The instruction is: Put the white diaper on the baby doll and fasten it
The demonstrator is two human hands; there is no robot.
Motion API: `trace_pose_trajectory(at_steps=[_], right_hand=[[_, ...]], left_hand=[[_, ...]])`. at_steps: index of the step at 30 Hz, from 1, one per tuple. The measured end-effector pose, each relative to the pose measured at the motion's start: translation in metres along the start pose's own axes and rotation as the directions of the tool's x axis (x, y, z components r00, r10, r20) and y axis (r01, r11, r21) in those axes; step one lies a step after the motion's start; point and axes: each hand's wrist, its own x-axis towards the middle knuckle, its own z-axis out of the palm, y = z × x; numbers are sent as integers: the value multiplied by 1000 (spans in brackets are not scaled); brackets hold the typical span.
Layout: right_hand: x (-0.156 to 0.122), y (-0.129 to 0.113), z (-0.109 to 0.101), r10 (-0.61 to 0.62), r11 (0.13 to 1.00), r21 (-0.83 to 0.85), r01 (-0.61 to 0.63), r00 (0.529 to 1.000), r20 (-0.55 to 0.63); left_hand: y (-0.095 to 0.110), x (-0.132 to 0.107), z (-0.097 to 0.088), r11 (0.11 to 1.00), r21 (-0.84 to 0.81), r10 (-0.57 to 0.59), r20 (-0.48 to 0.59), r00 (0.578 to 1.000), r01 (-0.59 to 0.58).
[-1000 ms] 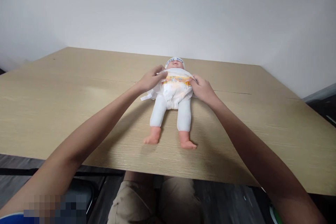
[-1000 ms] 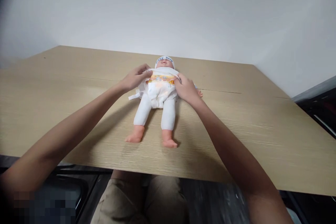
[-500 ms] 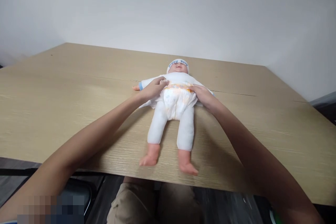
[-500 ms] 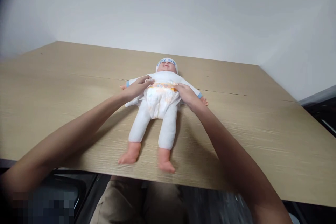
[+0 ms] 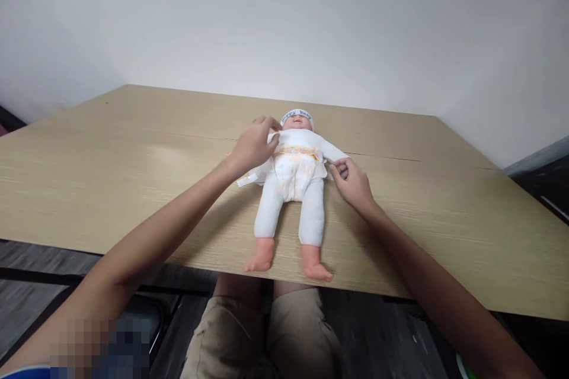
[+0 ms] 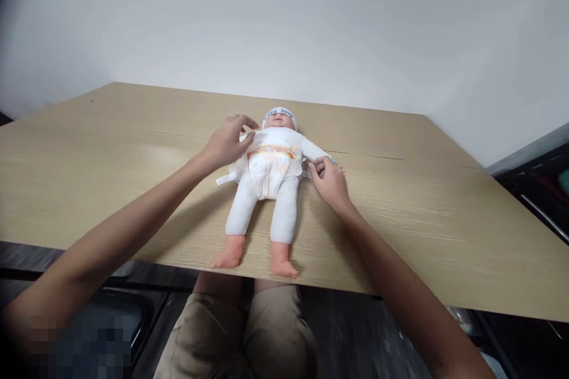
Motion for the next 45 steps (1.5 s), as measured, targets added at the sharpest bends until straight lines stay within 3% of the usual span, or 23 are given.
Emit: trace_pose_trajectory(at_steps=[5, 8, 10, 16, 19, 22, 25, 31, 38, 45], right_hand=[[-14, 10, 2, -51, 979, -198, 58, 998, 40], [-14, 6, 5, 32, 972, -236, -20, 998, 48], [-14, 4, 6, 86, 964, -257, -70, 995, 50], [-13, 7, 8, 131, 957, -261, -123, 991, 13], [-11, 11, 7, 165, 970, -191, -153, 985, 52], [-6, 13, 4, 151, 987, 42, -156, 983, 102], [0, 13, -2, 119, 954, 258, -152, 983, 141], [14, -6, -7, 87, 868, 468, -169, 978, 191], [32, -41, 18, -26, 855, 510, -94, 974, 224], [25, -36, 29, -37, 838, 542, -58, 986, 163]], left_hand=[[35, 1, 25, 973, -19, 228, 162, 960, -228], [44, 2, 45, 975, 19, 208, 256, 944, -220], [44, 1, 55, 979, 57, 172, 264, 949, -194], [42, -8, 60, 980, 98, 142, 259, 955, -172], [43, -8, 59, 981, 103, 131, 261, 956, -163], [44, -8, 59, 980, 105, 136, 259, 956, -168], [44, -9, 60, 978, 108, 145, 257, 955, -178], [46, -9, 60, 978, 107, 145, 253, 957, -177], [52, -10, 56, 980, 136, 102, 282, 954, -145], [50, -10, 59, 972, 173, 104, 298, 949, -160]])
